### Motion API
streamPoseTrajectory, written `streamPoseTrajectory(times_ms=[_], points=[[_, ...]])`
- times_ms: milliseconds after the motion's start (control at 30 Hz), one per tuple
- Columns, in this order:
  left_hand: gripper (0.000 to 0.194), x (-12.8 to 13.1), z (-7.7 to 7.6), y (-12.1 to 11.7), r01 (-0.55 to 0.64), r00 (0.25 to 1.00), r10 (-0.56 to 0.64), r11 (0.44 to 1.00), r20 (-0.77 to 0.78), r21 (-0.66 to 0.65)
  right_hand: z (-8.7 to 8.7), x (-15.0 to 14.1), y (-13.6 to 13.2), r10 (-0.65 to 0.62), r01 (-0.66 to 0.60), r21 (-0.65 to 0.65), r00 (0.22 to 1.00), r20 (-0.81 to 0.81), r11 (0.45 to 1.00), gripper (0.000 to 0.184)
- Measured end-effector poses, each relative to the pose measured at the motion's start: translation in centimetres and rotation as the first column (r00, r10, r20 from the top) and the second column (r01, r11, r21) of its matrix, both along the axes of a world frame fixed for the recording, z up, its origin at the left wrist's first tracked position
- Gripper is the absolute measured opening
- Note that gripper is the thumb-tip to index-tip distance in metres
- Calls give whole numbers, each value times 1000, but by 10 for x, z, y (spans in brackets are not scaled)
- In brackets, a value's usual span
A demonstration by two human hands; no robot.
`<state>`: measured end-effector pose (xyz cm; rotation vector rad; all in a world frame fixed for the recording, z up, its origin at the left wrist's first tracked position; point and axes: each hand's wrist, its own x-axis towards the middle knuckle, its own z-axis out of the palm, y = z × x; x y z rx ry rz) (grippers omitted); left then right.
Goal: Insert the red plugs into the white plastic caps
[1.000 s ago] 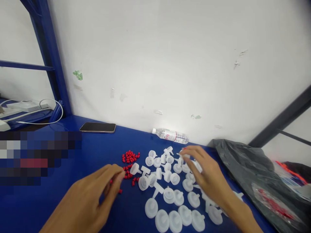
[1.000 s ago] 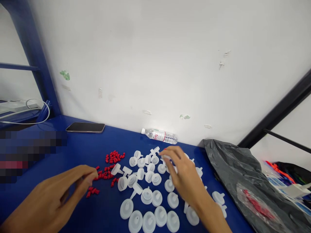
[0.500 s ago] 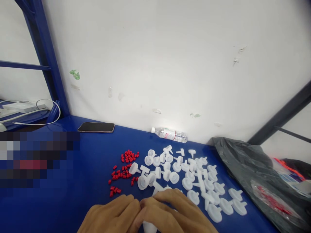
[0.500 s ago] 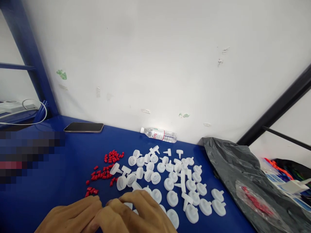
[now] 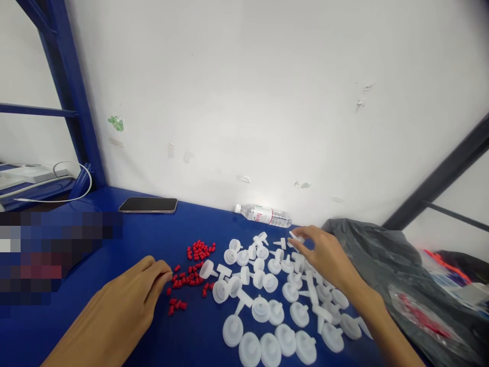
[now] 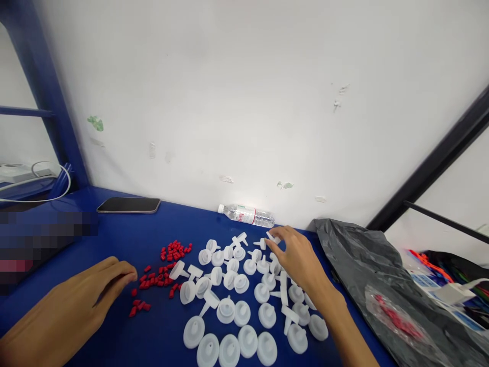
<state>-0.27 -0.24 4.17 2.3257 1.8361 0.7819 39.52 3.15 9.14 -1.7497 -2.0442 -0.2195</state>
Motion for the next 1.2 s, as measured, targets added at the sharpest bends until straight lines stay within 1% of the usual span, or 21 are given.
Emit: streamPoseTrajectory(times_ms=[100,133,200,300,467,533,633,733,833,933,1033,1133,1200], points=[[36,2,-5,5,17,999,-24,991,-46,-136,-14,6,3,21,-21,-59,1000,-14,998,35],[37,2,-6,6,18,999,-25,987,-44,-162,-17,8,2,26,-27,-71,999,-20,997,36],[38,2,-6,9,26,999,-31,980,-26,-196,-19,12,2,29,-32,-82,999,-38,996,39],[39,2,-2,11,36,999,-41,971,-16,-235,-16,20,3,-5,1,-53,997,-79,999,43],[39,2,9,9,-18,999,8,977,-45,-212,-9,37,3,-57,56,-11,982,-179,998,46],[38,0,9,9,-40,998,32,982,-48,-183,-8,47,3,-71,70,-13,969,-238,997,49],[36,-7,4,12,-71,997,65,989,-48,-133,-8,68,5,-109,107,-23,927,-358,994,54],[34,-12,1,17,-91,995,85,989,-54,-115,-15,92,11,-129,116,-57,850,-511,992,60],[32,-13,7,21,-103,994,99,990,-50,-95,-28,113,20,-97,38,-101,730,-677,994,70],[31,-6,24,29,-91,995,89,995,-47,-40,-42,125,29,-78,-54,-136,592,-802,989,76],[31,7,49,42,-52,997,55,997,-50,53,-53,128,34,-65,-136,-144,464,-883,980,80],[26,21,69,61,-25,1000,24,978,7,207,-59,125,36,-51,-207,-133,361,-931,969,82],[24,27,74,75,-44,998,26,946,61,322,-62,122,36,-50,-242,-130,310,-949,961,82]])
